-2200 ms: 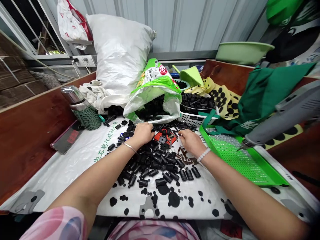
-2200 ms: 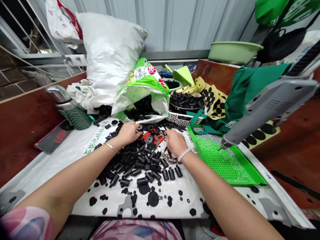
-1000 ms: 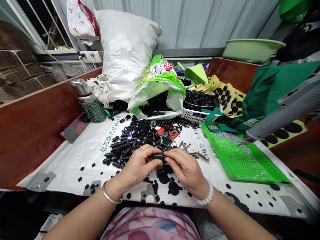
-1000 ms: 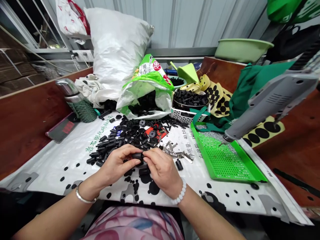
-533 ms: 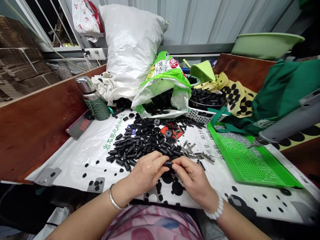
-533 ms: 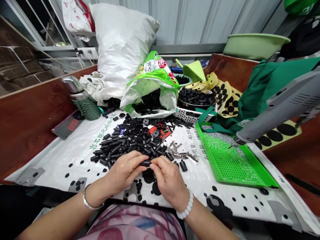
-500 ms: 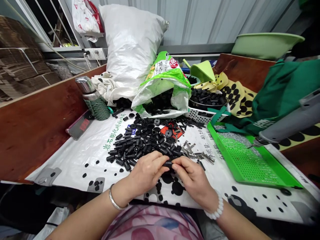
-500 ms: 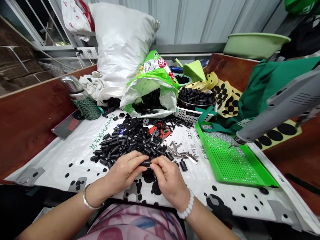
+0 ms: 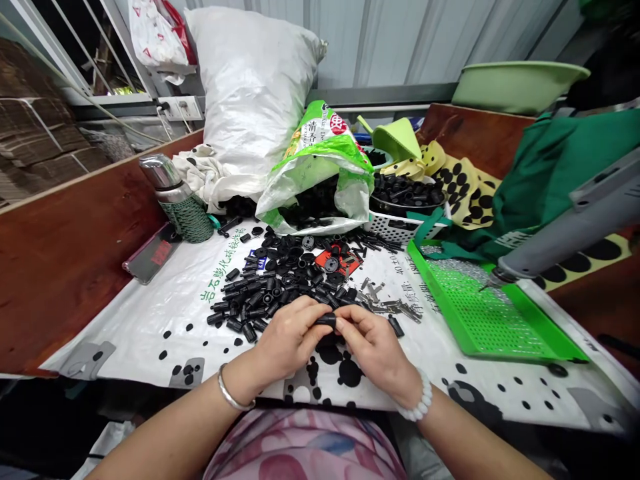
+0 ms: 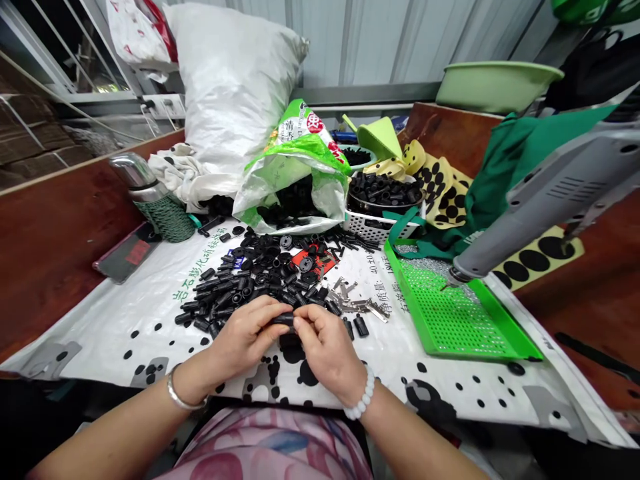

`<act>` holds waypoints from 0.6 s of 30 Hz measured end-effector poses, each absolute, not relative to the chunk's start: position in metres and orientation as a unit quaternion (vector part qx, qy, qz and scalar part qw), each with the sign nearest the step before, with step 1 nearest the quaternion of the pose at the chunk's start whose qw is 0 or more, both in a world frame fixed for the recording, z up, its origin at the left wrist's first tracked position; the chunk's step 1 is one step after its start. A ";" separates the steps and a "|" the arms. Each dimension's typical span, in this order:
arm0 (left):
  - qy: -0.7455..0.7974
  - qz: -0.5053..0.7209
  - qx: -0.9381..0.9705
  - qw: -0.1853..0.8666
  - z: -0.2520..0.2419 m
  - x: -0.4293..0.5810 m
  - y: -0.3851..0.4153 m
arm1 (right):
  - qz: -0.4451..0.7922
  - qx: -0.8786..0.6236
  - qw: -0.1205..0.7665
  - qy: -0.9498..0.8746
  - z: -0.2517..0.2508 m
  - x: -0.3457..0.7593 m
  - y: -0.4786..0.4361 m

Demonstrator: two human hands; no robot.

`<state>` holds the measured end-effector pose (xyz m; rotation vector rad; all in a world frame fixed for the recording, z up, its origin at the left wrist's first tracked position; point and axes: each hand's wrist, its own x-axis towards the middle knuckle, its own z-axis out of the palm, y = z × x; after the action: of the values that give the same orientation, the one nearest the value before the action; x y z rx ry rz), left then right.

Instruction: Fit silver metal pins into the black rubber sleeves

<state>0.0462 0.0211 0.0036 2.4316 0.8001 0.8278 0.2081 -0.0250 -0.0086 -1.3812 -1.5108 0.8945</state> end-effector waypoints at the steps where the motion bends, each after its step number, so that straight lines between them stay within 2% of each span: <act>1: 0.297 0.302 0.873 0.241 0.005 0.045 0.024 | 0.368 -0.550 0.436 -0.610 -0.006 0.209 -0.022; 3: 0.317 0.317 0.854 0.265 0.008 0.040 0.030 | 0.349 -0.558 0.423 -0.623 -0.001 0.213 -0.014; 5: 0.344 0.330 0.840 0.260 0.010 0.032 0.036 | 0.275 -0.601 0.385 -0.645 0.003 0.223 0.000; 7: 0.374 0.330 0.839 0.219 0.009 0.023 0.043 | 0.178 -0.657 0.319 -0.660 0.006 0.238 0.021; 13: 0.417 0.287 0.862 -0.008 -0.002 0.002 0.067 | 0.062 -0.746 0.210 -0.628 0.004 0.282 0.105; 18: 0.422 0.275 0.864 -0.014 0.001 0.002 0.081 | 0.047 -0.771 0.132 -0.621 -0.011 0.291 0.138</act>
<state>0.0017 0.0808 0.0010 2.7385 1.3373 0.8725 0.2907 0.1383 -0.0113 -2.2378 -1.8040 0.1357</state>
